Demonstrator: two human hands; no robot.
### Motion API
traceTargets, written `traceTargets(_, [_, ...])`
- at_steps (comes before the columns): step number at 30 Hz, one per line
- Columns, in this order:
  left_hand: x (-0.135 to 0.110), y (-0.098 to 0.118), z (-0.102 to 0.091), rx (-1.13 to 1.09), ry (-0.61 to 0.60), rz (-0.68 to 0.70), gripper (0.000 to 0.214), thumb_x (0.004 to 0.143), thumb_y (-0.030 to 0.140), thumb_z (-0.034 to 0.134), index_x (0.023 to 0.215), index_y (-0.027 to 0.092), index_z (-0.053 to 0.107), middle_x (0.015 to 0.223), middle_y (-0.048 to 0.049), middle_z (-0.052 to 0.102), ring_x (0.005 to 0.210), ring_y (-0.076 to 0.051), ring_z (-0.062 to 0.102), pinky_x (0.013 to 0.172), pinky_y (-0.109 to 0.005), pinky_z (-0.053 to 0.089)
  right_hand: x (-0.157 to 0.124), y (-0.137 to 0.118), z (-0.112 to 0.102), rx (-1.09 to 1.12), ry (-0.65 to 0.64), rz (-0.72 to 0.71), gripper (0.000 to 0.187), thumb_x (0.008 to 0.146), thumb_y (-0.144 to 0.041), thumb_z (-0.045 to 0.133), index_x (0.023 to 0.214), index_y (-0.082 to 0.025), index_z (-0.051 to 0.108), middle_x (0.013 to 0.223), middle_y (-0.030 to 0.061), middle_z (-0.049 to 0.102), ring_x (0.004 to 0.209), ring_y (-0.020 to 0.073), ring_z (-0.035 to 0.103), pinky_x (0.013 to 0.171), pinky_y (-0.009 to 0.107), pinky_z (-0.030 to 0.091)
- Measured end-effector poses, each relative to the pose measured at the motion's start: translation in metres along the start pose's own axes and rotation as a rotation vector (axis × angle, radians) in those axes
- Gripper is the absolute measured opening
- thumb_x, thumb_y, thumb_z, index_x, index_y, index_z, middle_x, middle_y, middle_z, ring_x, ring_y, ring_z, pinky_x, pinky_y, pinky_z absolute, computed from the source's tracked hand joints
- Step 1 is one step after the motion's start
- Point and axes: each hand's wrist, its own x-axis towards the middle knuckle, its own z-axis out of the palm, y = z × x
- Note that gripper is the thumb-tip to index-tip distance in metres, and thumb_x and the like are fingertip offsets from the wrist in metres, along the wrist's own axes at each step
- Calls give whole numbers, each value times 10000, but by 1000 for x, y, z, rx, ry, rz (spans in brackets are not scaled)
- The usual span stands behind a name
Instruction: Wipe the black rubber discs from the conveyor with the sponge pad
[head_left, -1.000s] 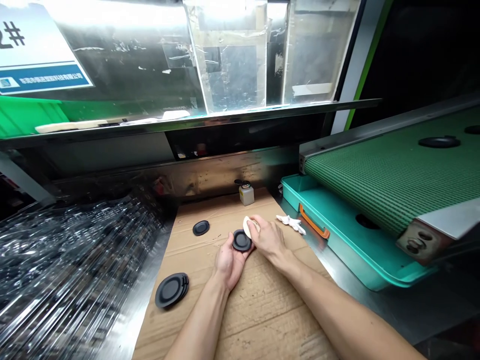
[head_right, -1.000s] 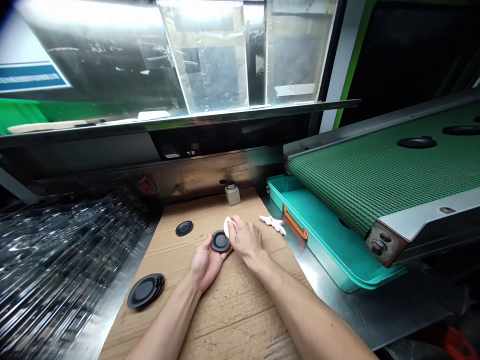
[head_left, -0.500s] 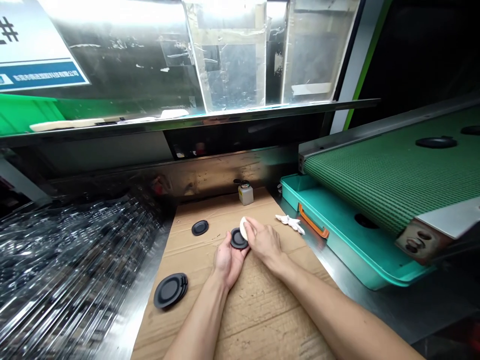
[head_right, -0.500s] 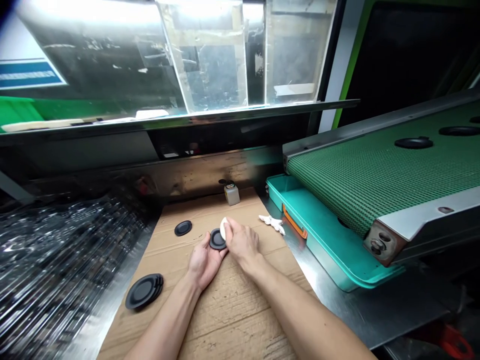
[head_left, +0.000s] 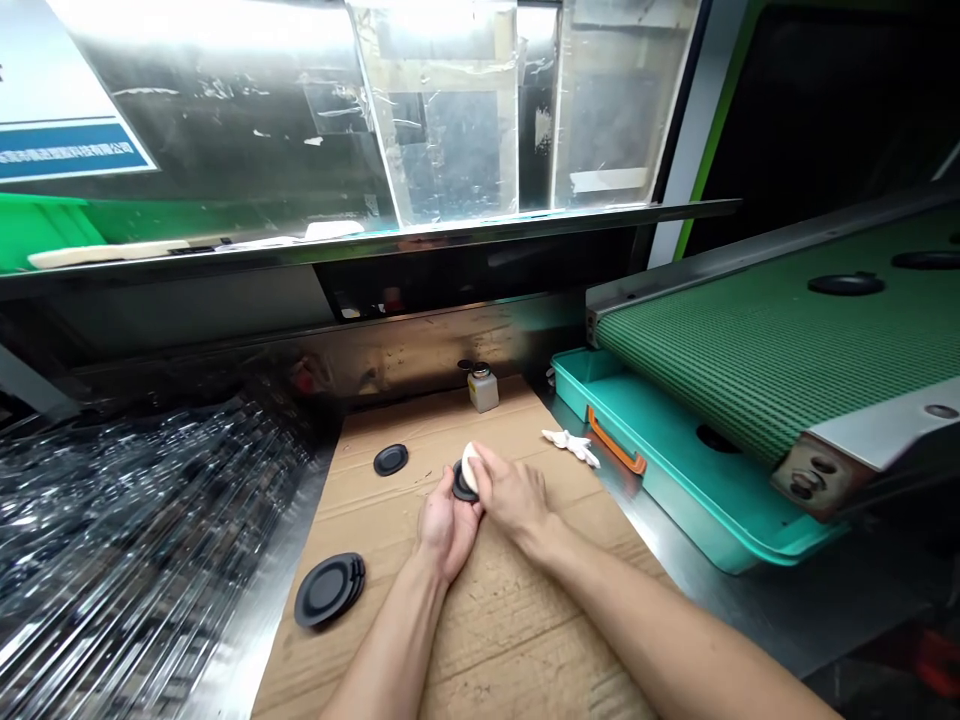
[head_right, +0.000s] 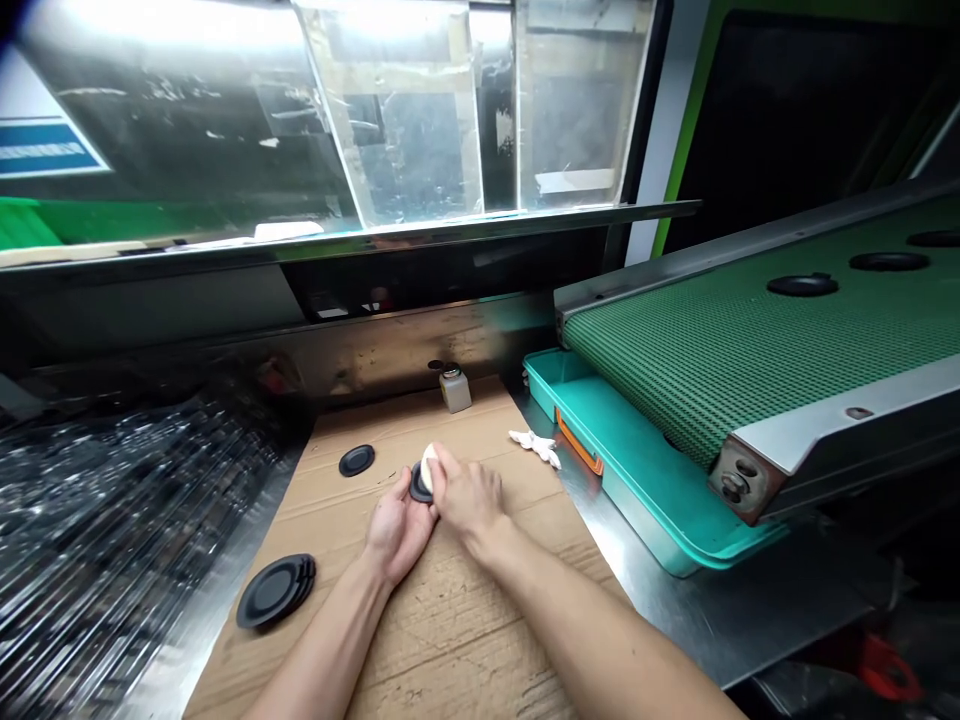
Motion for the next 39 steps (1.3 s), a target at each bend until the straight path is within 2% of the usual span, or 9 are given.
traceTargets(3, [0,3,-1,-5,-2,15,333,957,286,381,1039,90,638,1170,-170,644,1085,-258,616,932,-441,522,14,15,-5,54,82,113,406,956,-491,337,1266,-349,557,974,50,720,871,224,664,749,305,463])
traceTargets(7, [1,5,-2,-28,-9,3,337,958,295,377,1046,87,628,1196,-181,627,1096,-270,610,919,-464,527,16,26,-10,187,183,105,401,961,-475,332,1262,-328,554,1070,34,699,952,207,650,808,293,464])
traceTargets(14, [3,3,-1,-33,-9,2,326,958,290,381,1051,102,631,1134,-160,655,1093,-226,614,949,-373,517,-10,8,-1,160,8,-122,418,918,-476,432,1312,-356,505,980,27,719,843,220,674,738,298,489])
traceTargets(18, [0,5,-1,-51,-11,-26,307,949,303,405,1059,109,615,1199,-170,625,1119,-263,601,919,-425,529,5,25,-7,51,122,24,406,930,-446,415,1301,-319,520,930,57,721,818,234,673,731,324,489])
traceTargets(22, [0,9,-3,-58,11,-68,332,947,321,398,1042,84,611,1247,-205,590,1132,-300,591,887,-432,541,15,39,-16,176,246,52,384,935,-417,419,1268,-260,531,1034,64,701,949,212,649,828,295,472])
traceTargets(29, [1,7,-2,-79,-13,-43,321,945,313,395,1035,107,624,1134,-159,651,1055,-239,627,937,-407,519,-16,5,-6,226,-63,-189,397,914,-454,446,1282,-331,533,1029,10,707,898,193,665,785,261,481])
traceTargets(31, [1,7,-2,-77,-7,-43,315,944,310,397,1033,106,619,1149,-160,642,1053,-234,626,939,-401,515,-14,8,-6,145,-70,-150,392,910,-461,449,1275,-353,545,1014,9,711,893,203,665,795,283,478])
traceTargets(35, [-1,9,-2,-44,15,-47,282,932,310,428,1041,107,592,1240,-179,593,1093,-276,608,868,-405,535,7,36,-12,87,79,42,388,931,-428,405,1244,-277,578,1039,50,702,938,204,648,836,292,459])
traceTargets(39, [-7,16,-3,-57,-30,-75,315,910,334,460,1096,104,571,1286,-210,554,1095,-309,605,806,-382,537,19,54,-10,113,115,86,368,916,-408,435,1201,-245,600,1083,59,687,1032,207,617,878,295,440])
